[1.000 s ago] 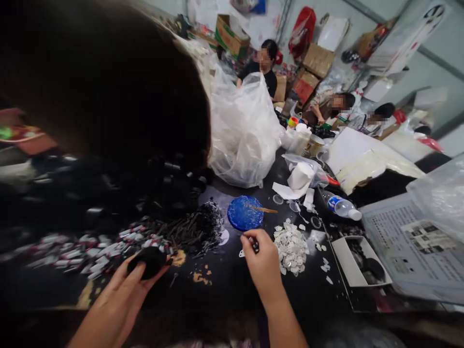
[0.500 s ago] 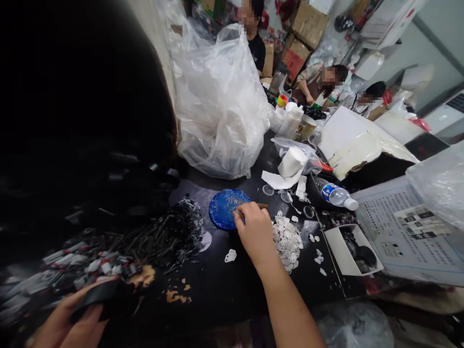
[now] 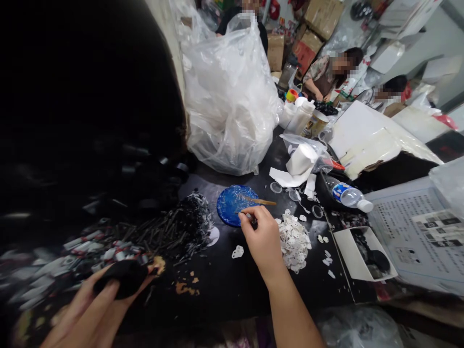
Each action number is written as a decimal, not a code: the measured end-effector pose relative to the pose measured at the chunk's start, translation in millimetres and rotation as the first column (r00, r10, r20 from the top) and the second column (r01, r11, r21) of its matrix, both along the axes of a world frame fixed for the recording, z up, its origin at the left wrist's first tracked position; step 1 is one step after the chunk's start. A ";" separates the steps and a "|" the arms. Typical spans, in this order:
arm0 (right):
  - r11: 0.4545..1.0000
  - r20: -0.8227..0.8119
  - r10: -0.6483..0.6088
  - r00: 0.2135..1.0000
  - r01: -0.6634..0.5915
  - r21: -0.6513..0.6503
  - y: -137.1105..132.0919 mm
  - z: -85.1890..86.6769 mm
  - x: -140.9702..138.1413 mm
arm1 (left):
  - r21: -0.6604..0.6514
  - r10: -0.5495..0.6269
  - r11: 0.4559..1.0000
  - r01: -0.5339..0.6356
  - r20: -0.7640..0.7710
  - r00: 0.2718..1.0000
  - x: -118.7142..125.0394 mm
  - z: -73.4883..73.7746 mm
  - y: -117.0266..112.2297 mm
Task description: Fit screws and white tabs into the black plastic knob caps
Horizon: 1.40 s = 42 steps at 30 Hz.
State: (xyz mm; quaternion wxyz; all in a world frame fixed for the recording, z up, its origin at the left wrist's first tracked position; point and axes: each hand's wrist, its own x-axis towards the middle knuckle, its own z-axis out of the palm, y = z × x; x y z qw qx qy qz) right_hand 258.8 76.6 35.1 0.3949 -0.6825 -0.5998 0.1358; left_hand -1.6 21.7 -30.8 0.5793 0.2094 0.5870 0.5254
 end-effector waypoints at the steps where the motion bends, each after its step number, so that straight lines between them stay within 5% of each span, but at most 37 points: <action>1: 1.000 -0.131 -0.005 0.991 0.002 -0.024 -4.4 -0.8 -5.9 | -0.037 0.007 0.999 -0.002 0.117 0.993 5.8 5.1 2.6; 5: 0.990 -0.582 -0.011 0.813 -0.074 -0.123 -22.7 -5.7 -35.7 | -0.038 0.004 0.999 0.014 0.423 0.906 23.5 26.6 12.6; 9: 0.969 -0.717 0.049 0.696 -0.208 -0.136 -38.1 0.0 -61.0 | -0.023 0.001 1.000 0.014 0.548 0.836 27.7 42.2 12.7; 18: 0.949 -0.420 0.251 0.872 -0.308 -0.072 -49.3 23.6 -80.1 | -0.025 0.055 0.998 -0.050 0.596 0.801 28.3 53.8 4.1; 32: 0.937 -0.346 0.313 0.885 -0.346 -0.038 -54.0 21.0 -83.7 | 0.027 0.028 0.998 -0.049 0.515 0.857 27.1 54.6 -2.2; 42: 0.922 -0.153 0.383 0.911 -0.388 0.001 -58.2 15.3 -84.5 | 0.170 -0.046 0.985 -0.003 0.280 0.959 22.2 40.5 -19.6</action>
